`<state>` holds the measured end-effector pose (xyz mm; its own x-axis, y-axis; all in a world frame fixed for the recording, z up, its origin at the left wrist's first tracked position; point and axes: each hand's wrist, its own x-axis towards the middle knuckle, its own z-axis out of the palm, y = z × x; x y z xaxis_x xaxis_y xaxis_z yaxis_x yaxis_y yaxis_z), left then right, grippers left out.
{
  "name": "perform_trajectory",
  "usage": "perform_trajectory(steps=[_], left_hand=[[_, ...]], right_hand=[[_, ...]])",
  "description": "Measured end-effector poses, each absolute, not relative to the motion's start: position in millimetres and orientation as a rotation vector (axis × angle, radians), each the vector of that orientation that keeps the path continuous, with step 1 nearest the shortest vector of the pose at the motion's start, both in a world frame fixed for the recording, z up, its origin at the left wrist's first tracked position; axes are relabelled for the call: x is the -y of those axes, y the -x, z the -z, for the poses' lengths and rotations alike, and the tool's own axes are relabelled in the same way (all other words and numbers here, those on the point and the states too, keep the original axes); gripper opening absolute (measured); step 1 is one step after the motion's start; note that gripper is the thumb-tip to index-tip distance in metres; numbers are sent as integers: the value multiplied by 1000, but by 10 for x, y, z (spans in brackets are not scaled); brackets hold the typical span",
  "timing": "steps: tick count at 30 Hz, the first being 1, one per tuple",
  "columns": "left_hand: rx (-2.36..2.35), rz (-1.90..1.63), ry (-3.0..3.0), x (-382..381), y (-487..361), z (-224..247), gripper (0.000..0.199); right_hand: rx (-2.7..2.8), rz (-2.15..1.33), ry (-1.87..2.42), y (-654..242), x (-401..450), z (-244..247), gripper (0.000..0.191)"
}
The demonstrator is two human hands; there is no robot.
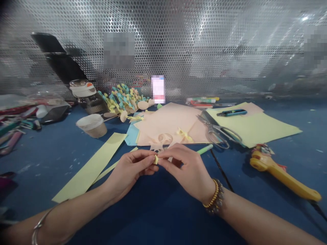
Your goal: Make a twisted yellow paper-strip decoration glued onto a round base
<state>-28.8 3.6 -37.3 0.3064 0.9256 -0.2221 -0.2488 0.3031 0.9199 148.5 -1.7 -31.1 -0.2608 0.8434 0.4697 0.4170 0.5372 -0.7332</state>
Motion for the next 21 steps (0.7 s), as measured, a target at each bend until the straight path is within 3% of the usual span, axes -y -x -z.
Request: perform_trajectory(steps=[21], left_hand=[[-931,-869,-910,-65,298,361,16]], right_hand=[[1960,-441,1020,-1489,27,318,10]])
